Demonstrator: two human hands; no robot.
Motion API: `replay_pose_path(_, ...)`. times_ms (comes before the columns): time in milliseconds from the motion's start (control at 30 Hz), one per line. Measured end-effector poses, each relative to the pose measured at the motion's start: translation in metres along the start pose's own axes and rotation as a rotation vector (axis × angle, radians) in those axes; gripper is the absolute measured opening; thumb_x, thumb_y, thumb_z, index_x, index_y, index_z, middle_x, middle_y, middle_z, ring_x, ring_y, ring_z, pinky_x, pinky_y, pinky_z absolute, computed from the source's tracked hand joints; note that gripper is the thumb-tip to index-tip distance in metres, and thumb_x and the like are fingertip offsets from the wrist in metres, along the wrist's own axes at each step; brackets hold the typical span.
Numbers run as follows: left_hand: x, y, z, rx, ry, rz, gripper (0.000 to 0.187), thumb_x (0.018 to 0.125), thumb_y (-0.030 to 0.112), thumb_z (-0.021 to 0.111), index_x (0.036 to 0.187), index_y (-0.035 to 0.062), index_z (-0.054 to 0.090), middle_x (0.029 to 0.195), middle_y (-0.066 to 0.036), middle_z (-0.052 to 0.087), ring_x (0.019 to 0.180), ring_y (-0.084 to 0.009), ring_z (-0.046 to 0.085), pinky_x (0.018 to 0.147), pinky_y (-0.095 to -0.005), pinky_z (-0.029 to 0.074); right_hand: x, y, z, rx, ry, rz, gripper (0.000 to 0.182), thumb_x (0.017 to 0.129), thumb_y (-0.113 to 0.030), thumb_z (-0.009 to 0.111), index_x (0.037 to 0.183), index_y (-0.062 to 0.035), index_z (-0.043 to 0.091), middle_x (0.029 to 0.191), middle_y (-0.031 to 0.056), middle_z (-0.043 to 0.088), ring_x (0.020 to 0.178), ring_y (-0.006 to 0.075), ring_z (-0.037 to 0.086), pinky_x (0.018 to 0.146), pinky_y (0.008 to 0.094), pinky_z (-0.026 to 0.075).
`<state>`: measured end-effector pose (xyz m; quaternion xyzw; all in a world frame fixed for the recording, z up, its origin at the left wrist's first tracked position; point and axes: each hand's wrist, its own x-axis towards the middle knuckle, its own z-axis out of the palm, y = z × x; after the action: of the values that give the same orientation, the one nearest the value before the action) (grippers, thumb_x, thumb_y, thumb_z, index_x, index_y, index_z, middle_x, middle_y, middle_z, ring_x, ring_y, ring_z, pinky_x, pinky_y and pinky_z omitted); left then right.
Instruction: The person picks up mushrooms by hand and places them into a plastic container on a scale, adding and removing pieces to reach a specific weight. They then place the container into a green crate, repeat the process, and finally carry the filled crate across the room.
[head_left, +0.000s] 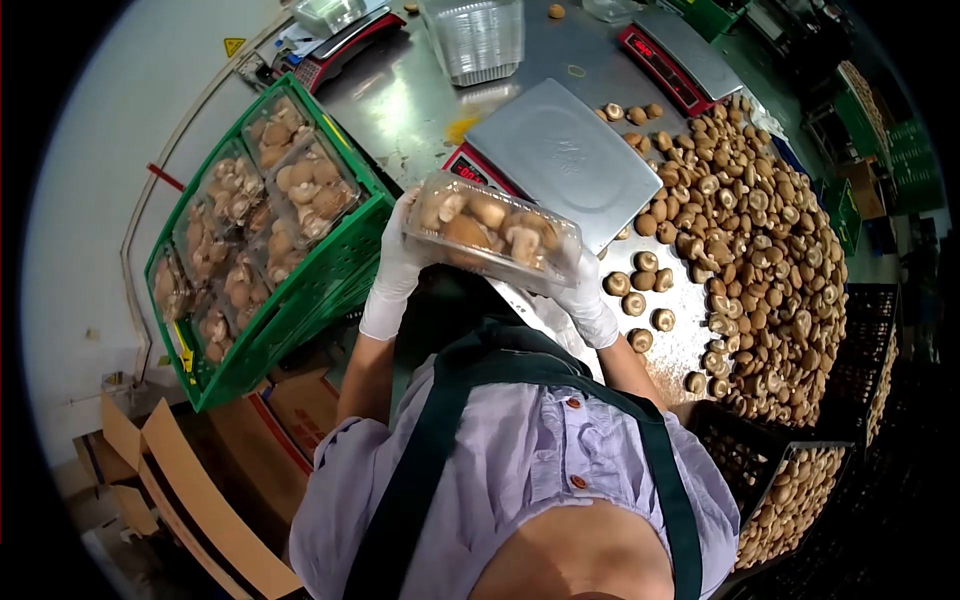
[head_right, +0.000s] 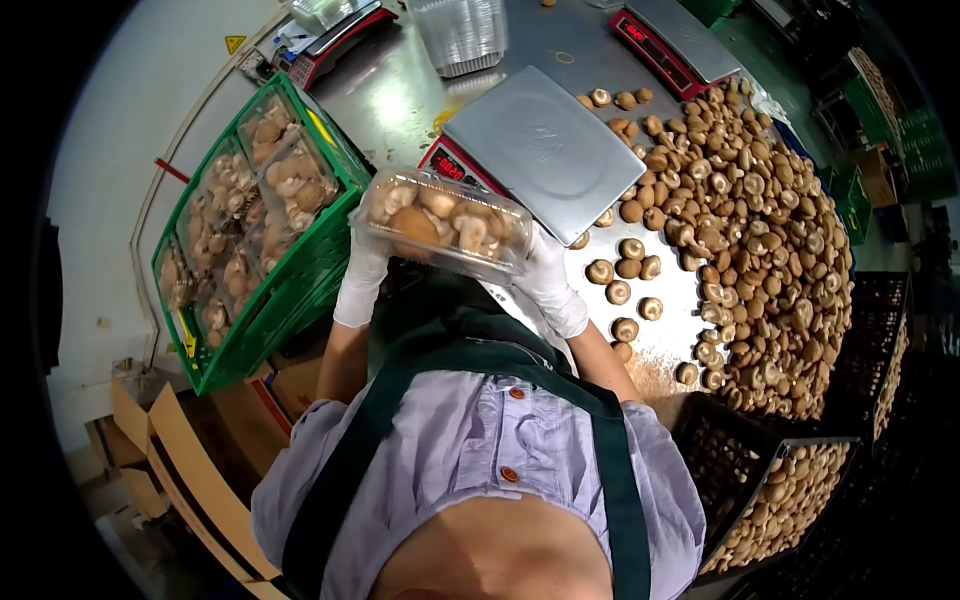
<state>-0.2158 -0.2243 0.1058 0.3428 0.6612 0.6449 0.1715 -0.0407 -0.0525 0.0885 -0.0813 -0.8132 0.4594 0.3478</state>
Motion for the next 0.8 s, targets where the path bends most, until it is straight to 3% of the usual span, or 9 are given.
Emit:
replay_pose_path(67, 0.002, -0.007, -0.009, -0.626, 0.063, -0.195, 0.046, 0.092, 0.023, 0.051, 0.129, -0.0005, 0.037, 0.123, -0.012, 0.050, 0.108, -0.0228, 0.054, 0.095, -0.0328, 0.045, 0.002, 0.003, 0.010, 0.021, 0.012, -0.028, 0.039, 0.069, 0.003, 0.067, 0.106, -0.0040, 0.059, 0.085, 0.0094, 0.061, 0.074, 0.0244, 0.060, 0.067, 0.0281, 0.049)
replay_pose_path(133, 0.000, -0.024, -0.018, -0.613, 0.035, -0.215, 0.046, 0.093, 0.029, 0.045, 0.129, 0.0007, 0.038, 0.123, -0.013, 0.050, 0.108, -0.0231, 0.054, 0.094, -0.0337, 0.045, 0.001, 0.006, 0.018, -0.031, 0.003, -0.016, 0.034, 0.068, 0.004, 0.067, 0.100, -0.0044, 0.059, 0.080, 0.0099, 0.059, 0.070, 0.0247, 0.060, 0.062, 0.0300, 0.048)
replay_pose_path(200, -0.005, -0.070, -0.030, -0.332, -0.102, -0.005, 0.046, 0.092, 0.026, 0.047, 0.128, -0.0004, 0.039, 0.123, -0.013, 0.049, 0.109, -0.0227, 0.052, 0.094, -0.0347, 0.044, 0.007, -0.008, 0.013, -0.112, 0.005, -0.060, 0.028, 0.066, 0.005, 0.065, 0.092, -0.0041, 0.059, 0.076, 0.0107, 0.058, 0.068, 0.0259, 0.060, 0.059, 0.0317, 0.047)
replay_pose_path(233, 0.001, -0.030, -0.027, -0.048, -0.187, 0.149, 0.049, 0.088, 0.027, 0.051, 0.126, -0.0025, 0.040, 0.122, -0.013, 0.049, 0.110, -0.0218, 0.051, 0.094, -0.0345, 0.043, 0.008, -0.009, 0.012, -0.169, 0.017, -0.119, 0.028, 0.066, 0.006, 0.065, 0.091, -0.0040, 0.059, 0.078, 0.0107, 0.059, 0.069, 0.0266, 0.060, 0.060, 0.0320, 0.048)
replay_pose_path(267, 0.003, -0.010, -0.027, -0.048, -0.191, 0.147, 0.049, 0.088, 0.027, 0.051, 0.126, -0.0025, 0.040, 0.122, -0.013, 0.049, 0.110, -0.0218, 0.051, 0.094, -0.0345, 0.043, 0.009, -0.012, 0.011, -0.228, 0.031, -0.176, 0.027, 0.065, 0.006, 0.064, 0.089, -0.0038, 0.059, 0.079, 0.0108, 0.060, 0.070, 0.0273, 0.060, 0.060, 0.0323, 0.048)
replay_pose_path(333, 0.004, 0.013, -0.024, -0.463, -0.192, -0.073, 0.055, 0.082, 0.028, 0.055, 0.125, -0.0041, 0.042, 0.121, -0.013, 0.050, 0.109, -0.0209, 0.051, 0.095, -0.0326, 0.042, 0.015, -0.025, 0.005, -0.274, 0.041, -0.204, 0.026, 0.063, 0.006, 0.065, 0.086, -0.0039, 0.059, 0.083, 0.0104, 0.062, 0.072, 0.0275, 0.060, 0.062, 0.0335, 0.050)
replay_pose_path(500, 0.008, 0.033, -0.017, -0.540, -0.227, -0.216, 0.058, 0.078, 0.028, 0.055, 0.124, -0.0038, 0.044, 0.117, -0.012, 0.052, 0.108, -0.0197, 0.051, 0.096, -0.0313, 0.041, 0.017, -0.033, -0.005, -0.370, 0.073, -0.247, 0.026, 0.060, 0.005, 0.066, 0.083, -0.0044, 0.058, 0.084, 0.0092, 0.064, 0.073, 0.0265, 0.061, 0.063, 0.0333, 0.051)
replay_pose_path(733, 0.021, 0.025, -0.006, -0.462, -0.285, -0.095, 0.057, 0.079, 0.029, 0.054, 0.125, -0.0037, 0.043, 0.116, -0.012, 0.052, 0.107, -0.0199, 0.052, 0.097, -0.0315, 0.040, 0.008, -0.033, -0.011, -0.396, 0.097, -0.165, 0.027, 0.060, 0.006, 0.066, 0.083, -0.0047, 0.058, 0.083, 0.0088, 0.065, 0.074, 0.0263, 0.061, 0.062, 0.0326, 0.051)
replay_pose_path(800, 0.023, 0.021, -0.004, -0.352, -0.325, 0.068, 0.055, 0.081, 0.030, 0.052, 0.124, -0.0034, 0.043, 0.118, -0.012, 0.052, 0.109, -0.0203, 0.052, 0.098, -0.0316, 0.040, 0.006, -0.033, -0.012, -0.403, 0.099, -0.136, 0.027, 0.060, 0.006, 0.066, 0.083, -0.0049, 0.059, 0.083, 0.0088, 0.065, 0.074, 0.0263, 0.062, 0.062, 0.0324, 0.051)
